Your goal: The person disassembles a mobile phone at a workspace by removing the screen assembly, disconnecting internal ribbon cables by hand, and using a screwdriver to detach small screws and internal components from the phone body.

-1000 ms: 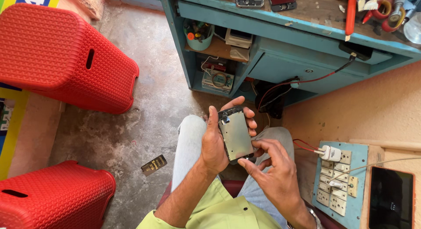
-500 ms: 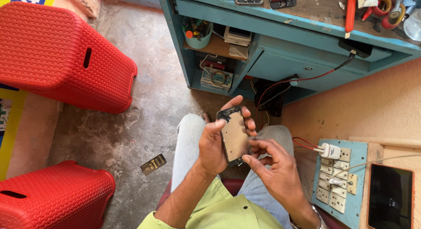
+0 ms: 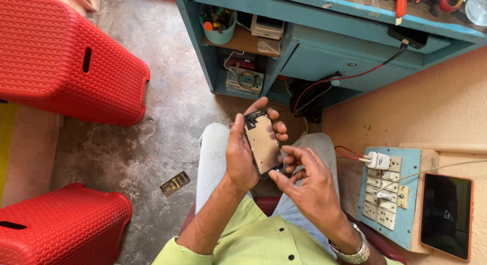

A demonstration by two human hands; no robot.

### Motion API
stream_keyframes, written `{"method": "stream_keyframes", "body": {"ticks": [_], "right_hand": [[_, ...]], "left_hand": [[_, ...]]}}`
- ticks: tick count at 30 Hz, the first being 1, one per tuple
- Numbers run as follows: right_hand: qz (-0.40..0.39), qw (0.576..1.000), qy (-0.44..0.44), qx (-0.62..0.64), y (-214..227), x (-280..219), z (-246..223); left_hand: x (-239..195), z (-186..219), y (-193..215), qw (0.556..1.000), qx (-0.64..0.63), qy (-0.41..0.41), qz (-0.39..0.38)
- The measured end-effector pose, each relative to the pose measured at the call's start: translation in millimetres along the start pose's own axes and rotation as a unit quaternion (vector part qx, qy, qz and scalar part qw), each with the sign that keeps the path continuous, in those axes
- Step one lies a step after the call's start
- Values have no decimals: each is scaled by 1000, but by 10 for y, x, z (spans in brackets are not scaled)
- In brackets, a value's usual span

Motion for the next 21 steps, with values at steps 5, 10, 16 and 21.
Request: {"method": "stream_keyframes", "body": {"ticks": [5,10,16,21], "right_hand": [[15,999,-17,-38,100,17,27],[30,997,25,-70,137,9,-115],[26,951,233,-200,96,-36,-505],[-5,933,273,-234,76,-28,-591]], "left_hand": [[26,44,-30,1000,-13,0,-6],[51,65,-42,1000,-7,4,-6],[65,64,-17,1000,-11,20,-6],[53,23,36,999,-10,38,20]]}}
Point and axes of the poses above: each hand's wrist, its own x-axis towards the middle knuckle, its own y-axis out of the back of the hand, z = x × y, the point moved 9 cm from there along x, towards the middle knuckle, and after that the axes turned 6 degrees about -z, right-handed, at the moved point
